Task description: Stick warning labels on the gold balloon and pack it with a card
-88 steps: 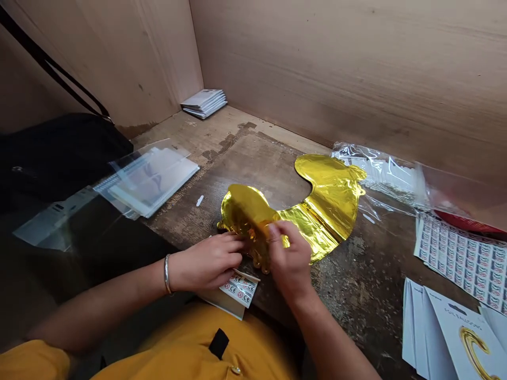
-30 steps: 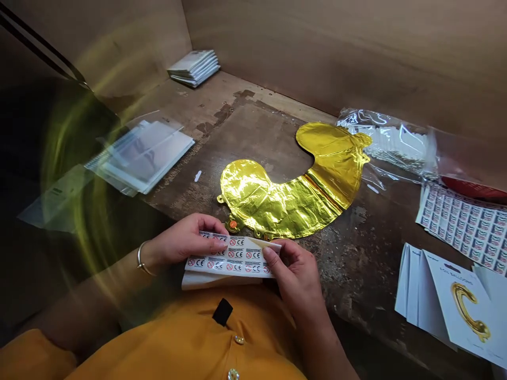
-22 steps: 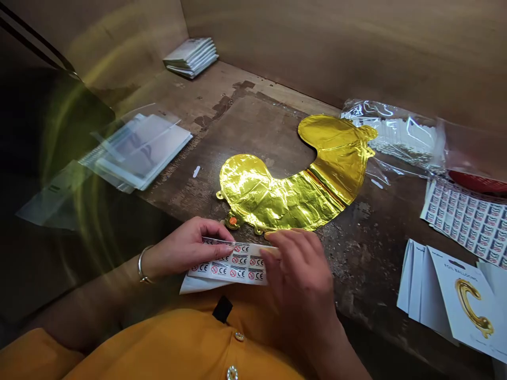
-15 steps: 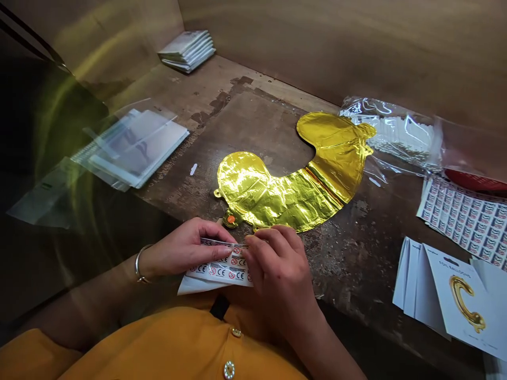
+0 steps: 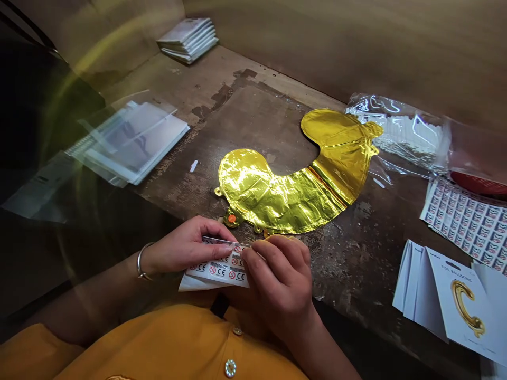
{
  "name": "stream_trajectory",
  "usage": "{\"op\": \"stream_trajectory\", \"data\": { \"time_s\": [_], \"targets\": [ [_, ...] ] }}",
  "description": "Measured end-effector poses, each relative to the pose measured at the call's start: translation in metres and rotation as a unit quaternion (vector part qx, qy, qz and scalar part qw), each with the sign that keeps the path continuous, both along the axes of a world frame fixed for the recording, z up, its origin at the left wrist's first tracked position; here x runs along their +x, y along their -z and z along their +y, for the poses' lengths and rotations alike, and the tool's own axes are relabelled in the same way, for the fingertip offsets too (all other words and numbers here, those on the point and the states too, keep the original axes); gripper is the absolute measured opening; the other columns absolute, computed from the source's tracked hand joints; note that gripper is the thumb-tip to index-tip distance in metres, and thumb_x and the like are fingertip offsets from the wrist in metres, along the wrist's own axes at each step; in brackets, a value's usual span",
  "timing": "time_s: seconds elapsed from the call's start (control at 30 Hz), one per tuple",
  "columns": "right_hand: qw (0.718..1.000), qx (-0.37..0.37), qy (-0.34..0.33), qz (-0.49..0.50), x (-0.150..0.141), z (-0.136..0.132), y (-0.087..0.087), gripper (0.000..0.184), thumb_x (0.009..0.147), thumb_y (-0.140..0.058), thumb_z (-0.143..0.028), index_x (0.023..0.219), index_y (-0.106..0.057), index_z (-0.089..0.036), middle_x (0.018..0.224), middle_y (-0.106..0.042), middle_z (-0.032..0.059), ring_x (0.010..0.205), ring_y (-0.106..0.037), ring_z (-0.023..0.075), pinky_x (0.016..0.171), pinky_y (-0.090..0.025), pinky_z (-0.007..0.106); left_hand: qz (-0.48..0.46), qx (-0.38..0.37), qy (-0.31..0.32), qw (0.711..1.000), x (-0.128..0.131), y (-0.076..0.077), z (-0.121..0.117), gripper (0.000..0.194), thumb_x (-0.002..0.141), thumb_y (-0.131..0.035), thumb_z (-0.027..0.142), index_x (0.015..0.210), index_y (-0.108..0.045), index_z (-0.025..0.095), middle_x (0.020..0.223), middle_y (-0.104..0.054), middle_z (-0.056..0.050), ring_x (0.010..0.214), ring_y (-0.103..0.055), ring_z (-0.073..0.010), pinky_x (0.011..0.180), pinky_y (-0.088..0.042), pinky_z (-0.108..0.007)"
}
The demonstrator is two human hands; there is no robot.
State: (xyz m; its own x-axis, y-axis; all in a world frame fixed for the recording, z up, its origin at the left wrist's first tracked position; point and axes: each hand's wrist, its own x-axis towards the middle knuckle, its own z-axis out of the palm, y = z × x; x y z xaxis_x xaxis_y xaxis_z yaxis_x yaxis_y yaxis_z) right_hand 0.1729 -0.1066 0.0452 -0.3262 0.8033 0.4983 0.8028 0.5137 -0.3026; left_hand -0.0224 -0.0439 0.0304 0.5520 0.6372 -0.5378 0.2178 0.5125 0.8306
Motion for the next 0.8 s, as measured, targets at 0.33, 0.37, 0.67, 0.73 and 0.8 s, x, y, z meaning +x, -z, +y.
{"op": "stream_trajectory", "data": {
  "time_s": [0.33,0.37,0.67,0.73,0.8],
  "targets": [
    [0.998,0.003,0.015,-0.062,-0.0005,0.0020,0.0022,0.021,0.082,-0.066,-0.019,0.103,-0.067,-0.023,0.095,-0.073,0.0044,0.092,-0.059,0.0234,0.086,-0.043,0.041,-0.016,0.004,-0.006,1.000,-0.0011,0.0022,-0.0005,0.015,0.076,-0.069,0.021,0.089,-0.072,0.013,0.083,-0.073,-0.003,0.074,-0.066,-0.0134,0.066,-0.053,-0.022],
    [0.998,0.008,0.005,-0.068,0.0007,0.0009,0.0031,0.023,0.082,-0.066,-0.020,0.105,-0.067,-0.023,0.096,-0.073,0.0046,0.093,-0.059,0.0237,0.085,-0.043,0.041,-0.015,0.007,-0.006,1.000,-0.0011,0.0024,-0.0008,0.016,0.076,-0.069,0.022,0.089,-0.072,0.013,0.082,-0.073,-0.004,0.074,-0.066,-0.0136,0.066,-0.053,-0.022],
    [1.000,-0.013,0.018,-0.016,-0.0001,0.0018,0.0019,0.026,0.079,-0.068,-0.015,0.103,-0.066,-0.024,0.099,-0.073,0.0050,0.093,-0.060,0.0235,0.087,-0.046,0.041,-0.019,0.006,-0.009,1.000,-0.0012,0.0059,-0.0004,0.018,0.076,-0.070,0.025,0.089,-0.071,0.013,0.083,-0.072,-0.004,0.075,-0.066,-0.0147,0.067,-0.053,-0.024],
    [0.999,-0.018,0.038,-0.029,-0.0015,0.0038,0.0007,0.024,0.080,-0.068,-0.016,0.103,-0.066,-0.022,0.101,-0.073,0.0066,0.094,-0.061,0.0250,0.088,-0.045,0.043,-0.019,0.004,-0.009,1.000,-0.0010,0.0063,-0.0006,0.018,0.076,-0.070,0.024,0.090,-0.071,0.013,0.083,-0.072,-0.004,0.074,-0.066,-0.0143,0.067,-0.053,-0.024],
    [0.998,-0.014,0.038,-0.047,-0.0013,0.0044,0.0008,0.023,0.080,-0.068,-0.017,0.103,-0.066,-0.022,0.101,-0.073,0.0059,0.094,-0.061,0.0251,0.087,-0.044,0.043,-0.018,-0.004,-0.011,1.000,-0.0007,0.0065,-0.0009,0.019,0.076,-0.070,0.025,0.091,-0.071,0.013,0.083,-0.072,-0.004,0.074,-0.066,-0.0140,0.067,-0.053,-0.024]
  ]
}}
